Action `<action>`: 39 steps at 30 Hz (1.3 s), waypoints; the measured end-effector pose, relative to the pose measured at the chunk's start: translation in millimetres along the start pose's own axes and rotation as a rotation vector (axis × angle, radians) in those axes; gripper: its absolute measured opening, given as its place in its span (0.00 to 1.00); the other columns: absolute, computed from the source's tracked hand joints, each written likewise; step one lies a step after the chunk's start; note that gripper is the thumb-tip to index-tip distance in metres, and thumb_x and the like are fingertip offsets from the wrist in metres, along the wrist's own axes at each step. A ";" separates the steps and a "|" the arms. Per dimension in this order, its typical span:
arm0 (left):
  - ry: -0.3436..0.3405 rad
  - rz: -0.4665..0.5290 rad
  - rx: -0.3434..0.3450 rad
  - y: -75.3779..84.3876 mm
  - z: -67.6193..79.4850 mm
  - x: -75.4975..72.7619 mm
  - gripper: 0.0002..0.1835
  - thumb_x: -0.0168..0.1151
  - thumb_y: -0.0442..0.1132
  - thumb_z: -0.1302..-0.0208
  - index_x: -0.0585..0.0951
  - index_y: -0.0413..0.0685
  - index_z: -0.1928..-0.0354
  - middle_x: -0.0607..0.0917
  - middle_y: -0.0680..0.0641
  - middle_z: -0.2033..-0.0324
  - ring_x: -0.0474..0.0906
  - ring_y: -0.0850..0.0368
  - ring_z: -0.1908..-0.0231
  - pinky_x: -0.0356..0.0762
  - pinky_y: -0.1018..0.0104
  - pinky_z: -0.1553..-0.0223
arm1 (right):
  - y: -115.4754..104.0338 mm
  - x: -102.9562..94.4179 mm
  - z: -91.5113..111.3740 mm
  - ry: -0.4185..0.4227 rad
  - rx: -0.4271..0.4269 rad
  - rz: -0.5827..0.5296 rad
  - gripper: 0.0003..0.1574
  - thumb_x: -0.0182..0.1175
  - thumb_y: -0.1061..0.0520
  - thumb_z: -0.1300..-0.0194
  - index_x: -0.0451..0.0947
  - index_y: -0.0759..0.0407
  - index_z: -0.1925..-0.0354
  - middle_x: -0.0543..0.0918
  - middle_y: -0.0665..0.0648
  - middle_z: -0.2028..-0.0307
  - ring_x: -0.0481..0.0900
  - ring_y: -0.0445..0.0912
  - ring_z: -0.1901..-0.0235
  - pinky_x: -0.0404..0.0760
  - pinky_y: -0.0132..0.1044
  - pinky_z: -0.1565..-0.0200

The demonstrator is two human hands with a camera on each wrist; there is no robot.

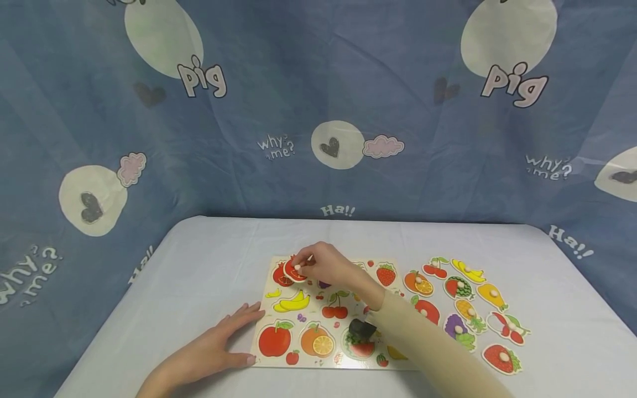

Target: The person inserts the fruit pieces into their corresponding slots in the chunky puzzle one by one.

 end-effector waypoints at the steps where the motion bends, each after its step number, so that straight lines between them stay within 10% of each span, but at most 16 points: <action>1: 0.000 0.001 0.002 0.1 0.3 0.0 0.45 0.78 0.52 0.55 0.70 0.64 0.31 0.62 0.45 0.27 0.48 0.36 0.27 0.45 0.26 0.36 | 0.0 1.2 -1.8 0.003 0.004 0.002 0.10 0.63 0.63 0.34 0.86 0.56 0.55 0.85 0.50 0.57 0.77 0.44 0.69 0.79 0.31 0.69; 39: 0.002 0.008 -0.007 0.2 0.0 1.3 0.46 0.78 0.52 0.55 0.70 0.62 0.30 0.61 0.44 0.27 0.50 0.36 0.28 0.45 0.27 0.35 | -4.4 28.2 -29.7 -0.015 0.095 0.066 0.08 0.67 0.60 0.36 0.88 0.54 0.58 0.84 0.44 0.66 0.75 0.40 0.67 0.76 0.29 0.64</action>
Point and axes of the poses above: each hand's wrist, its own z-axis away from the middle knuckle, its own x-axis out of the palm, y = z × x, the point moved 1 cm from there along -z, towards the middle knuckle
